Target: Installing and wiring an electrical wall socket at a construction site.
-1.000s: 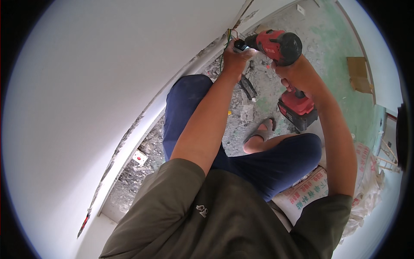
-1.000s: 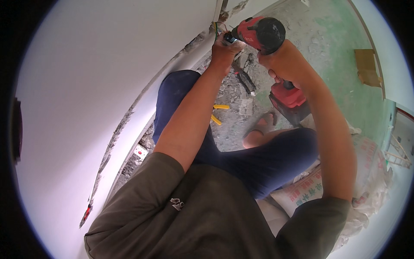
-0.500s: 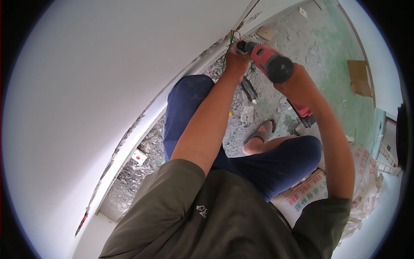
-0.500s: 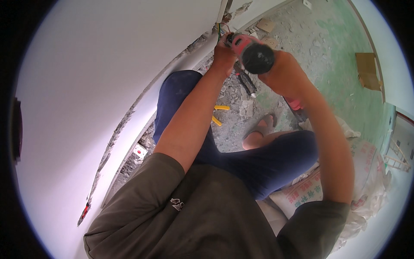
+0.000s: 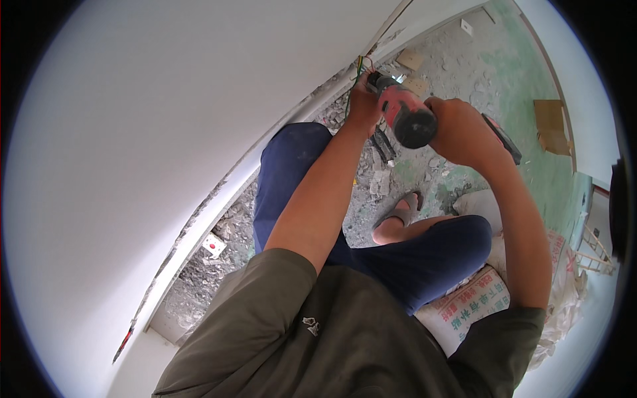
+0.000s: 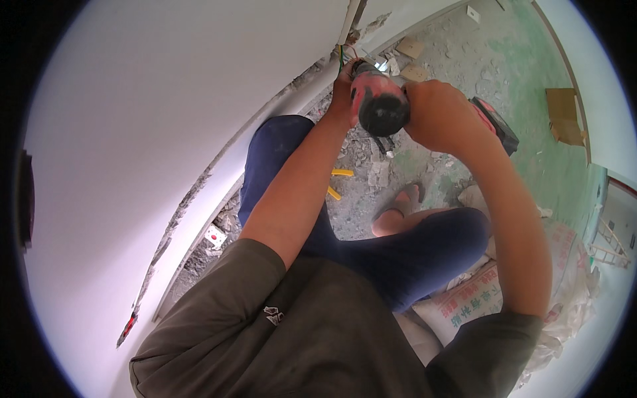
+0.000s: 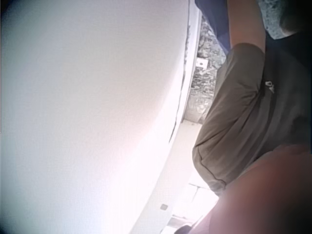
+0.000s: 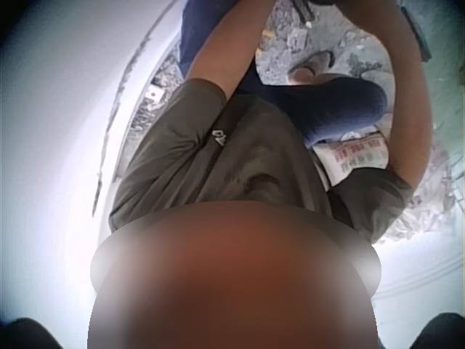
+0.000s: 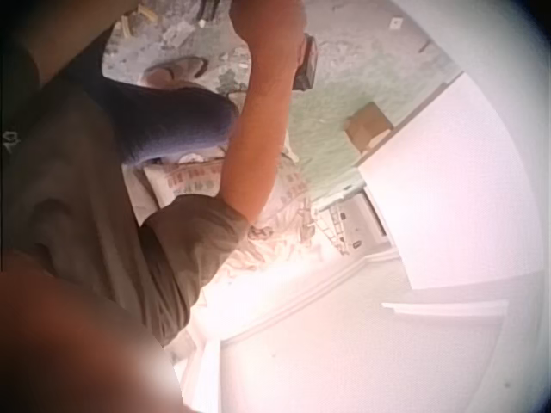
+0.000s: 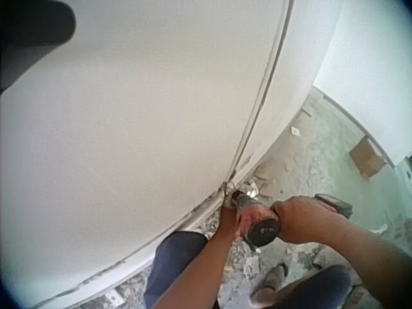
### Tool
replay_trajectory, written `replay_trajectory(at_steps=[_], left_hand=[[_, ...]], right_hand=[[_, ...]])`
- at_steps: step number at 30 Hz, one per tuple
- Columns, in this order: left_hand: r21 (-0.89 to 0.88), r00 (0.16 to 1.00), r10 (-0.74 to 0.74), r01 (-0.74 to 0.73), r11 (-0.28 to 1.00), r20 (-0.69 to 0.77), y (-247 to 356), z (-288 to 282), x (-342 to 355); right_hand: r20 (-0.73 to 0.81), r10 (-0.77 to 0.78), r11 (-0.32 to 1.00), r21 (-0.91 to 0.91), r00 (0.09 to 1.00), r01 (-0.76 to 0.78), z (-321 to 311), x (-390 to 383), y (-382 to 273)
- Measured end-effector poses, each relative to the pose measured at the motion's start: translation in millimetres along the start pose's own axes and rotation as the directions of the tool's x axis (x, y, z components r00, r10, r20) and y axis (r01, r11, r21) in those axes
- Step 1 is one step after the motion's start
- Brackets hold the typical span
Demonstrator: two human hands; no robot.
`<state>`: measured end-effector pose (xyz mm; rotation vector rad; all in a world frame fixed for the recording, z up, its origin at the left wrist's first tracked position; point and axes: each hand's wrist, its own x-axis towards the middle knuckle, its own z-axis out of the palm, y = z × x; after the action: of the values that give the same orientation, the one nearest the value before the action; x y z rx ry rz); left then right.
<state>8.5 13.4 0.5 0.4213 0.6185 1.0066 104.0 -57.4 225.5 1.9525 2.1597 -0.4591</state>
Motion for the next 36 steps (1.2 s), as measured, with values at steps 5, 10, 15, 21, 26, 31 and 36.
replay_trajectory(at_steps=[5,10,15,21,26,31,36], left_hand=[[0.129,0.989,0.138,-0.143,0.981,0.042,-2.5,3.8,-6.8],[0.056,0.994,0.089,-0.092,0.994,0.056,-2.3,5.0,-8.6],[-0.187,0.997,0.028,-0.013,0.982,0.074,-4.8,11.4,-14.3],[0.015,0.994,0.105,-0.104,0.994,-0.042,-11.4,6.8,-9.3],[0.711,0.898,0.434,-0.256,0.655,-0.077,-12.7,7.7,-16.4],[-0.096,0.976,-0.215,0.212,0.972,-0.021,19.2,23.9,-27.8],[0.527,0.988,0.123,-0.054,0.848,-0.097,1.0,6.4,-18.9]], right_hand=[[0.006,0.157,0.873,0.466,0.988,-0.142,3.7,-2.0,15.7],[0.219,0.33,0.348,0.876,0.918,-0.334,14.8,-13.4,-2.9],[0.185,0.385,0.239,0.926,0.904,-0.291,42.5,-22.1,-16.8],[-0.031,0.432,0.513,0.83,0.901,-0.217,50.4,-26.6,-25.8],[-0.012,0.505,0.385,0.898,0.863,-0.213,46.5,-36.3,-11.5],[-0.05,0.475,0.162,0.986,0.879,-0.031,26.8,-47.1,-12.4],[-0.022,0.439,0.007,1.0,0.898,0.021,15.1,-52.1,-13.6]])
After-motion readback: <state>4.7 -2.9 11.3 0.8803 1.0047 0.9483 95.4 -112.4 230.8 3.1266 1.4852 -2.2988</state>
